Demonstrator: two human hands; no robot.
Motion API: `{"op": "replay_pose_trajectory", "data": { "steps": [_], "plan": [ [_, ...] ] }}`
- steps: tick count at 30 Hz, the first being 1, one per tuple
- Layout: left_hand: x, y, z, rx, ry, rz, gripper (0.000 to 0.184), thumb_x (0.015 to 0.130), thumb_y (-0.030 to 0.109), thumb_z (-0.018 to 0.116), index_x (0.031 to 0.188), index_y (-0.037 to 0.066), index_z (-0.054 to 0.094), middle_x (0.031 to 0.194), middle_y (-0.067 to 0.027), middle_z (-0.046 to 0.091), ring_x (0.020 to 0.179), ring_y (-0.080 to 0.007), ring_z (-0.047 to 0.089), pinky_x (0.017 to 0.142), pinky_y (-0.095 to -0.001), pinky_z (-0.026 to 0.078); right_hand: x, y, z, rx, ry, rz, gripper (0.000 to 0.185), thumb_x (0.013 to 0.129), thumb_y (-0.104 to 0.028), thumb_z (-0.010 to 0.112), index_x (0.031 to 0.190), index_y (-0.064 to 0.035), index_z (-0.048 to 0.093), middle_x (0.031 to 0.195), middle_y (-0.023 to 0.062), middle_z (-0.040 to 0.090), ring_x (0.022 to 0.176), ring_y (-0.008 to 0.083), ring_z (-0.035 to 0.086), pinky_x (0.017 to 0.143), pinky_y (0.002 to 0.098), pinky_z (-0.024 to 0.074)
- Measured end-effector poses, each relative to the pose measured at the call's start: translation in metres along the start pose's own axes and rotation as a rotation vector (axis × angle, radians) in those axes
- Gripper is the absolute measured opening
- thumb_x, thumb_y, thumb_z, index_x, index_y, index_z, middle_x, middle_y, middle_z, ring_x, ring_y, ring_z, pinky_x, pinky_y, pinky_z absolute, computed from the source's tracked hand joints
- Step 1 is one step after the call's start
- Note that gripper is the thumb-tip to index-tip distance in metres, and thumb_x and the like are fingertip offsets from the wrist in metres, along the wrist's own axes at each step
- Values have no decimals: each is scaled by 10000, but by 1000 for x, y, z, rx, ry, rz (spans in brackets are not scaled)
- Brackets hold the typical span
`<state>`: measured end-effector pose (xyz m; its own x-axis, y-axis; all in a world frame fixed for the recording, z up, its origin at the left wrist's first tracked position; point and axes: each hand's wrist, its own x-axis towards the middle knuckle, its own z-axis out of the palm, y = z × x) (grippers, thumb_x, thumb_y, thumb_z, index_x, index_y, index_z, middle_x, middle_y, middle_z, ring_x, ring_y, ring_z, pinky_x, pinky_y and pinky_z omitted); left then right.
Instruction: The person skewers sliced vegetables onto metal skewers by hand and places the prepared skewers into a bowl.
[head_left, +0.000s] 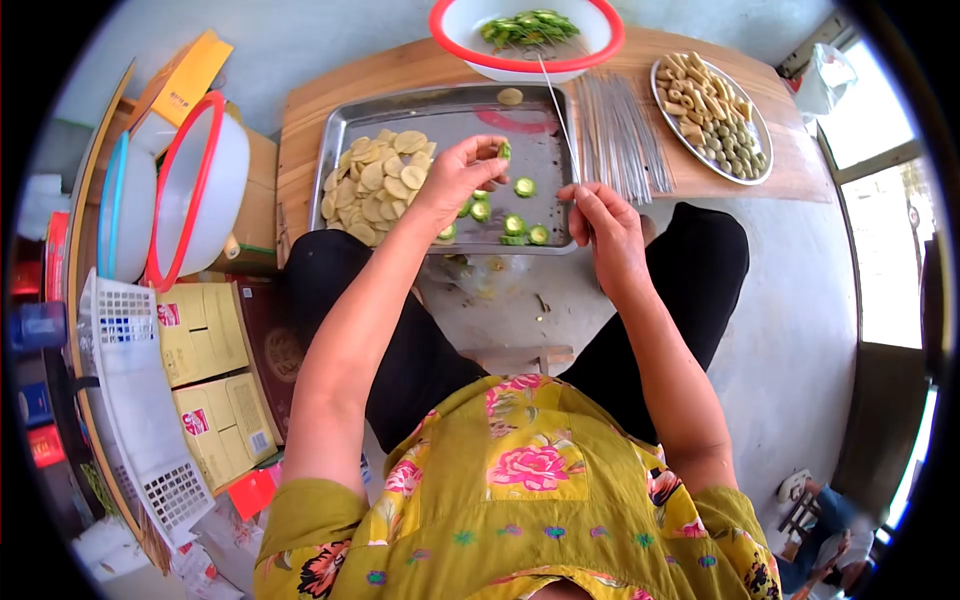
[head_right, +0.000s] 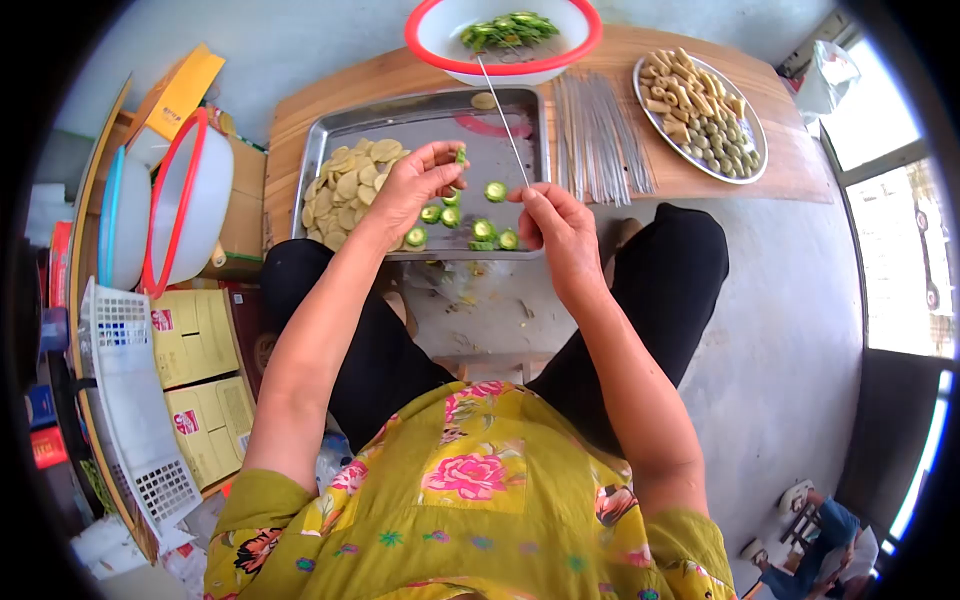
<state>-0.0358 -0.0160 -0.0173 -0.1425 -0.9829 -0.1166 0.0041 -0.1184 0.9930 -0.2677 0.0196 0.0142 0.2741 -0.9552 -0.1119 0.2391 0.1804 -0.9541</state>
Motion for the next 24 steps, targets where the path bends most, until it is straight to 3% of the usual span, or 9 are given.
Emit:
{"op": "replay_pose_trajectory", "data": {
  "steps": [1,9,14,24],
  "plan": [
    [-6,10,-7,-330,-1,-29,332,893,102,605,1217,61,546,1122,-69,608,901,-151,613,799,-265,493,-2,1,5,-44,-58,10,211,954,-203,509,984,-34,632,603,-26,491,562,51,425,546,204,338],
    [-15,-12,-52,-1019,128,83,278,933,170,567,1192,70,555,1160,-151,581,921,-183,596,808,-294,513,-27,9,45,-247,-255,104,249,960,-169,454,1091,-23,608,531,-52,413,469,34,351,471,203,302],
    [-17,-12,-52,-1070,168,97,331,989,268,444,1213,39,528,1164,-186,568,900,-211,585,821,-331,511,-34,19,58,-186,-328,153,262,982,-182,445,1122,-28,606,486,-53,357,430,37,303,452,194,265],
    [-10,-16,-44,-1107,205,92,377,968,251,454,1198,-40,521,1143,-188,580,922,-220,586,858,-353,500,-26,18,63,-186,-277,154,263,977,-151,426,1125,-16,597,482,-52,362,428,38,306,447,199,270]
  ]
}}
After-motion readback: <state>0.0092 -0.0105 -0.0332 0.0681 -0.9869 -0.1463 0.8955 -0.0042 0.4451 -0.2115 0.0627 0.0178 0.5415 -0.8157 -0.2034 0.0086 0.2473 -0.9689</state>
